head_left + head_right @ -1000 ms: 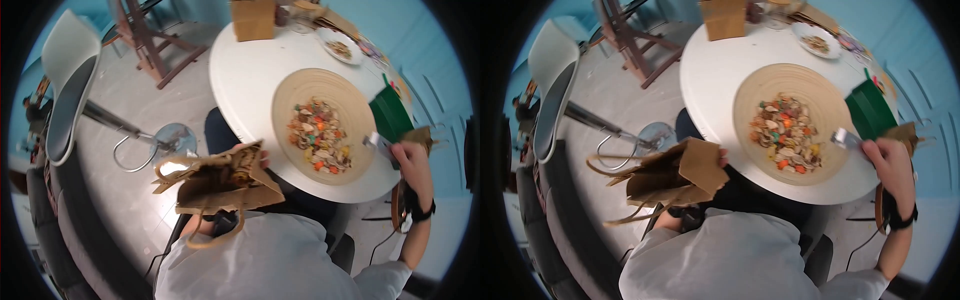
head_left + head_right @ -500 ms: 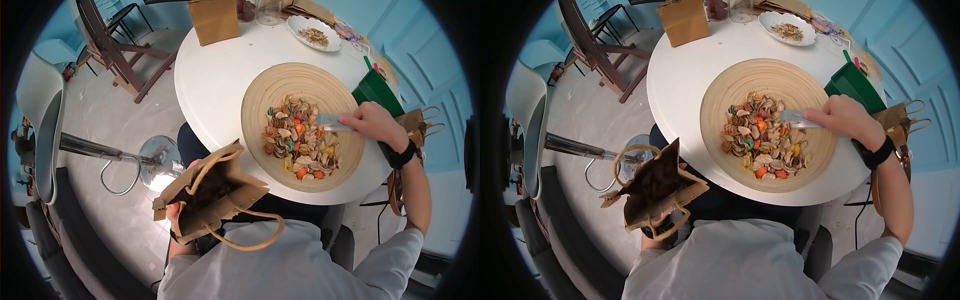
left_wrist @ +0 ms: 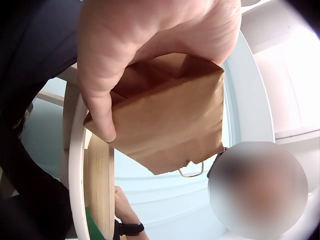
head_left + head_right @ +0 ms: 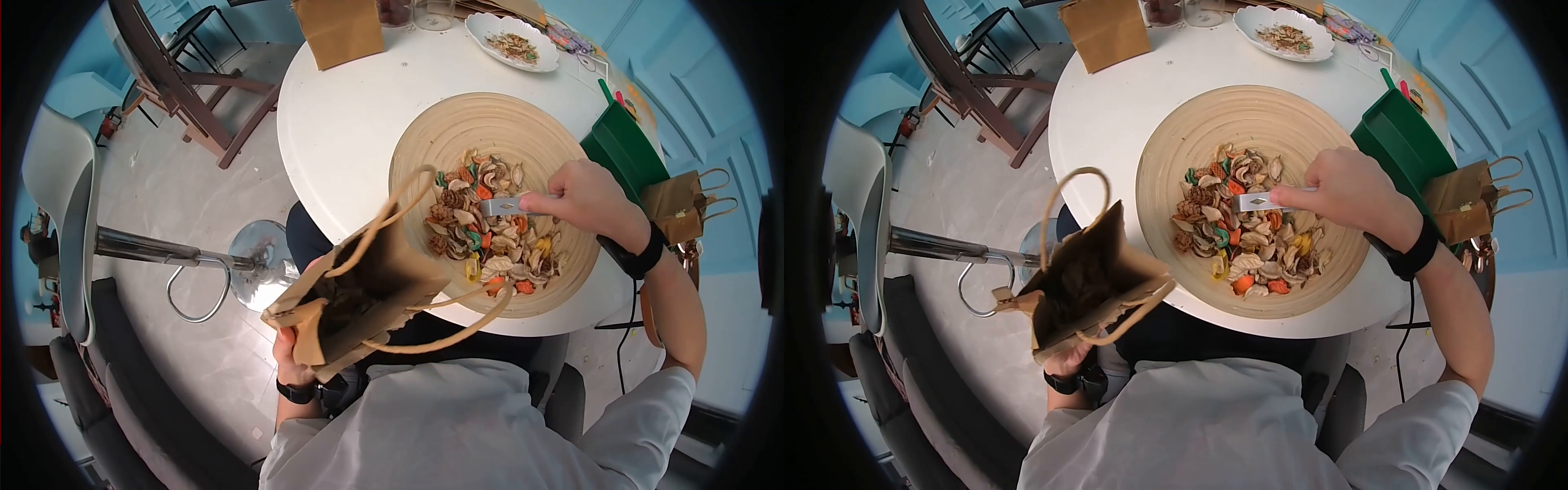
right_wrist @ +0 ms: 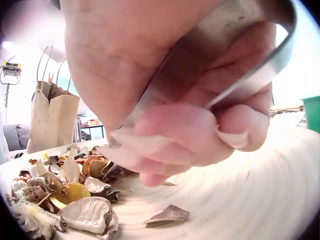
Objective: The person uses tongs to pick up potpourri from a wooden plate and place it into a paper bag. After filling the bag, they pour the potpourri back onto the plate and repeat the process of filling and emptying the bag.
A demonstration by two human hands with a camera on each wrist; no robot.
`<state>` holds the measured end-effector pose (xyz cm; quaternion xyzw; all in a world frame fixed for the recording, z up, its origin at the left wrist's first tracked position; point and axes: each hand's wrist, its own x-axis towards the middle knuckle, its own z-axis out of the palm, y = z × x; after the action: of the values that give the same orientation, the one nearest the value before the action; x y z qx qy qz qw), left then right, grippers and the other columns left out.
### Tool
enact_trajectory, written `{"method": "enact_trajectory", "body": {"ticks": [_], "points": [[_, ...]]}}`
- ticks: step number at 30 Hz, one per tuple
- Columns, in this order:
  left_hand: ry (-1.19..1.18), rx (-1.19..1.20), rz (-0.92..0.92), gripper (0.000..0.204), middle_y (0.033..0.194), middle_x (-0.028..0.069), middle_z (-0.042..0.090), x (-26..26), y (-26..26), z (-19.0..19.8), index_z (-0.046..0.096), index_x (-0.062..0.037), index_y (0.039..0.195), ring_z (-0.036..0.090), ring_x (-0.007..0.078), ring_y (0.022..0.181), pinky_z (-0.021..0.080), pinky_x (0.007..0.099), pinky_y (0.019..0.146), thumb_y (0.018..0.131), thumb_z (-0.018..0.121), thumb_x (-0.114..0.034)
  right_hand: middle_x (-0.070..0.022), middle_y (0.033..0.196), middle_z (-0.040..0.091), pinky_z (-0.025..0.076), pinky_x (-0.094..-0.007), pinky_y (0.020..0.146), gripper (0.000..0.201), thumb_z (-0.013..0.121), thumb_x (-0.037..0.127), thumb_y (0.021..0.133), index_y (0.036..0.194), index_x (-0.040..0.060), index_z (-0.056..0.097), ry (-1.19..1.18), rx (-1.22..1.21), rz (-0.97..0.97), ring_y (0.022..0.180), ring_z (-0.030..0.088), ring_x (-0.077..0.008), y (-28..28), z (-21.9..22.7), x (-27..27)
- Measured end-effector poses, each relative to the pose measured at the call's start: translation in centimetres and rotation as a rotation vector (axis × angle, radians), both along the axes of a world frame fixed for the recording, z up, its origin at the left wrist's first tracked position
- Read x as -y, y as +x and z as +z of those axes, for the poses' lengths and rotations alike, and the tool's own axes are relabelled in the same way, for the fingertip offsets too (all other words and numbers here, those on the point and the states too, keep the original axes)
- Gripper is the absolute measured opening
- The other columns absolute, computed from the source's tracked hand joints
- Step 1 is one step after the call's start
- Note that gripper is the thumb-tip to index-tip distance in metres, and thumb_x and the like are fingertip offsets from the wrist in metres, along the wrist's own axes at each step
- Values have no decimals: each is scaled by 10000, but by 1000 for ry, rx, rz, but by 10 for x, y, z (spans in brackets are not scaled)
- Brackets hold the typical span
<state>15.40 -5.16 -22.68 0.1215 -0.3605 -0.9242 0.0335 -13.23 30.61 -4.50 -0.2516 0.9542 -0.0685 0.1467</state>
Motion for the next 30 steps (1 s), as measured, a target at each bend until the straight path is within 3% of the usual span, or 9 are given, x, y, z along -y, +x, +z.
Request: {"method": "enact_trajectory", "body": {"ticks": [5,13,15,19,22,24,25,27,30], "points": [[97,-128,-57,768,1462,198,444,-8,-12,21,348,-58,1472,501,379,1290,454,542,1051,918,608,-521,-125,414,342,292,-384,420,710,691,582,806,472,-21,523,-59,-14,8,388,348,-260,-4,-4,-9],[-158,-131,-62,761,1437,177,470,-31,-37,68,343,-50,1468,523,325,1268,456,487,1054,938,560,-551,-75,403,292,255,-347,414,695,732,522,818,458,-20,487,-120,28,-42,374,295,-189,-6,17,-17],[-205,-133,-101,777,1442,167,470,-32,-41,72,343,-37,1469,505,309,1287,424,460,1076,934,563,-556,-32,395,306,244,-328,411,683,741,494,823,449,-11,476,-201,51,-109,395,275,-140,-4,31,-15],[-257,-134,-107,791,1445,158,470,-37,-45,80,344,-28,1469,494,290,1298,397,440,1090,929,568,-561,-2,393,334,238,-310,406,666,746,467,829,448,-8,478,-265,106,-214,399,280,-121,10,69,6],[-240,-133,-110,792,1444,156,473,-42,-48,83,352,-31,1467,497,271,1296,394,424,1084,925,574,-564,-26,392,315,247,-302,397,643,749,448,828,457,-7,487,-196,104,-58,374,311,-134,20,87,26],[-238,-132,-124,789,1444,158,473,-44,-49,85,356,-33,1465,499,273,1294,399,424,1083,924,575,-564,-56,395,314,261,-321,394,626,778,451,796,471,3,486,-179,43,179,360,325,-183,28,90,39],[-232,-130,-140,786,1443,160,473,-44,-50,85,360,-35,1462,502,275,1292,403,423,1083,923,577,-564,-56,395,314,261,-321,394,626,778,451,796,471,3,486,-183,43,176,360,325,-183,34,88,45],[-226,-142,-146,778,1442,162,474,-47,-51,87,362,-37,1460,501,282,1293,407,431,1084,925,576,-560,-42,444,373,284,-296,418,474,823,298,754,548,19,498,-283,-285,394,395,386,-139,46,81,50],[-201,-164,-137,769,1441,166,474,-47,-53,86,361,-38,1460,501,297,1294,413,450,1087,929,573,-553,-59,453,379,278,-308,424,482,813,322,759,561,25,488,-336,-350,403,405,362,-177,52,90,48]]}}
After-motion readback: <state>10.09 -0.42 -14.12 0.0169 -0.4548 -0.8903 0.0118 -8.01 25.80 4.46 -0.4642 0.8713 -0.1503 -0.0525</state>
